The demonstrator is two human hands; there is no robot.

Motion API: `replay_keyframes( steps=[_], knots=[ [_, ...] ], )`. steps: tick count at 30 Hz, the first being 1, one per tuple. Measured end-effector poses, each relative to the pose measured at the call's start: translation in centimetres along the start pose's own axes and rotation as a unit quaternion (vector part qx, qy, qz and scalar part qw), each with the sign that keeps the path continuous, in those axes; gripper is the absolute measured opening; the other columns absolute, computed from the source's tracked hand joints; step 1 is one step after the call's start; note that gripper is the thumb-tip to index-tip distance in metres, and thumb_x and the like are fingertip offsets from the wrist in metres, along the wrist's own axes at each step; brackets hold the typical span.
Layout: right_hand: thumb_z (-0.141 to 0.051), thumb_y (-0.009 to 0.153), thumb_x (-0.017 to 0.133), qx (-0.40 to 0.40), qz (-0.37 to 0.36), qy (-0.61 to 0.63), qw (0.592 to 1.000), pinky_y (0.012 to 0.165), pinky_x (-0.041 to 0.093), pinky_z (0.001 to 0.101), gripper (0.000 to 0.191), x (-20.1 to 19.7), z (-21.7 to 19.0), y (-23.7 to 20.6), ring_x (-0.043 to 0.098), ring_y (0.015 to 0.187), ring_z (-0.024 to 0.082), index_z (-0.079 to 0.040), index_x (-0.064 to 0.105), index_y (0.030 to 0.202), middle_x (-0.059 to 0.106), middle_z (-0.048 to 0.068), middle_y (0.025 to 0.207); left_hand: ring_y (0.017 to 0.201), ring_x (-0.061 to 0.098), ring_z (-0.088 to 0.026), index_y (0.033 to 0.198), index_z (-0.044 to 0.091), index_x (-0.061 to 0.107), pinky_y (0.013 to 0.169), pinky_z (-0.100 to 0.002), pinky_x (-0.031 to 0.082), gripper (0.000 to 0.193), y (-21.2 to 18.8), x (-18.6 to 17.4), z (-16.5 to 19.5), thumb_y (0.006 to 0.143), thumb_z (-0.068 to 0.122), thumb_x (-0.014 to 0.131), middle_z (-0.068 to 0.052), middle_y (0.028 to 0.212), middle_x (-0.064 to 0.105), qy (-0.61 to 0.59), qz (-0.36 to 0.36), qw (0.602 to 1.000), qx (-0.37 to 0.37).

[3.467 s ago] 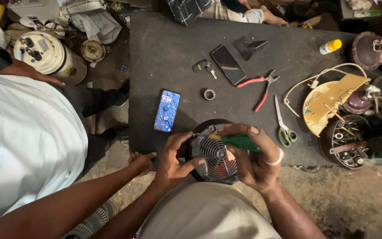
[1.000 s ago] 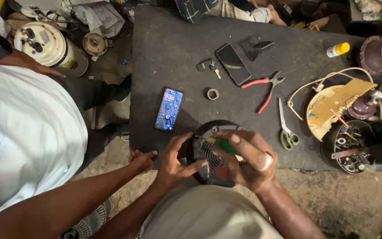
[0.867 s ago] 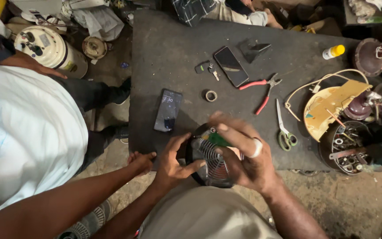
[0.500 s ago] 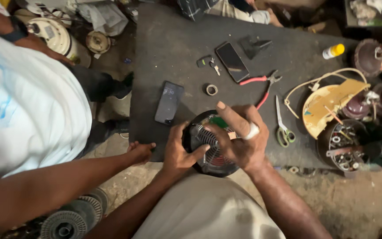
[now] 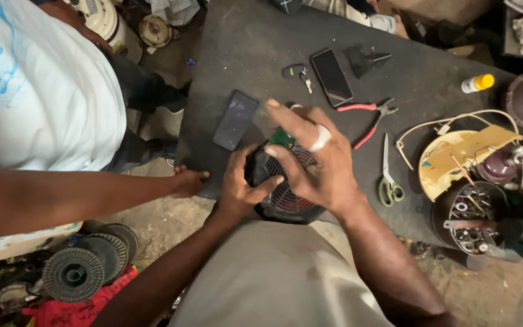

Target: The person uses pliers to cut a wire on an orange appliance, then flips it over to access the motor. They use a screwdriver to tighten screws on the motor housing, flip the unit back, and connect a power cord to test the device.

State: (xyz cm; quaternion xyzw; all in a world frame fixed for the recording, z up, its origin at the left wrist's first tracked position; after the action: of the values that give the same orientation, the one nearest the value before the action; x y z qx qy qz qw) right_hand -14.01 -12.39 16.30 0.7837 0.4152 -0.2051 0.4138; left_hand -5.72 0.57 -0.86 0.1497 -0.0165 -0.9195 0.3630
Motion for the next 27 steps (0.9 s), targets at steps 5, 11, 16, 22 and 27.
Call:
replay_keyframes(
  steps=[5,11,16,22,27],
  knots=[
    [-0.009,0.086,0.090,-0.001,0.023,-0.041,0.999,0.079,0.055,0.0367,0.062,-0.2,0.7,-0.1,0.068,0.091,0.027,-0.014,0.062,0.141,0.067,0.012,0.106,0.123,0.062,-0.034,0.142,0.000,0.053,0.104,-0.043,0.051,0.076,-0.3,0.1,-0.1,0.083,0.034,0.087,-0.022,0.134,0.059,-0.027,0.012,0.999,0.040],
    [-0.003,0.089,0.086,-0.034,0.011,0.027,0.999,0.079,0.057,0.0327,0.056,-0.8,1.3,1.0,0.068,0.090,0.022,-0.012,0.061,0.139,0.070,0.010,0.113,0.118,0.063,-0.033,0.138,-0.003,0.057,0.101,-0.041,0.050,0.075,-0.4,0.2,0.3,0.080,0.033,0.088,-0.022,0.127,0.063,-0.003,0.019,1.000,0.012],
    [0.007,0.091,0.072,-0.038,-0.047,0.130,0.990,0.091,0.059,0.0344,0.056,-0.8,0.7,1.2,0.069,0.105,0.027,-0.011,0.056,0.142,0.065,0.013,0.126,0.117,0.064,-0.033,0.137,-0.002,0.057,0.100,-0.041,0.051,0.076,-0.3,0.1,0.3,0.078,0.034,0.088,-0.022,0.126,0.063,0.002,0.008,1.000,-0.008],
    [0.002,0.090,0.079,-0.044,-0.032,0.078,0.995,0.089,0.060,0.0340,0.062,-0.3,1.0,1.1,0.069,0.099,0.025,-0.015,0.058,0.146,0.069,0.007,0.134,0.121,0.063,-0.033,0.138,-0.002,0.057,0.103,-0.042,0.050,0.076,-0.4,0.2,0.1,0.080,0.034,0.088,-0.022,0.130,0.062,0.009,0.018,1.000,0.005],
    [-0.015,0.087,0.093,0.047,-0.029,-0.048,0.997,0.074,0.056,0.0360,0.057,-0.7,1.8,1.3,0.063,0.080,0.028,-0.020,0.069,0.138,0.063,0.009,0.101,0.120,0.064,-0.033,0.137,-0.003,0.056,0.101,-0.042,0.051,0.078,-0.5,0.4,-0.4,0.077,0.035,0.088,-0.021,0.130,0.062,0.018,0.017,1.000,-0.018]
  ],
)
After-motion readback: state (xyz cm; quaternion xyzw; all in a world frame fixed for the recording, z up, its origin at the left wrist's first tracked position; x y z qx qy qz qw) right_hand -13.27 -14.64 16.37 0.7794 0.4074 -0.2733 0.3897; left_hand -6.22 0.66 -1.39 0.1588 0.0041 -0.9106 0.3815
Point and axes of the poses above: each hand's wrist, its own y-axis towards the middle knuckle, its own x-axis out of the palm, z = x × y, the point moved 2 cm from there along y, towards the middle knuckle
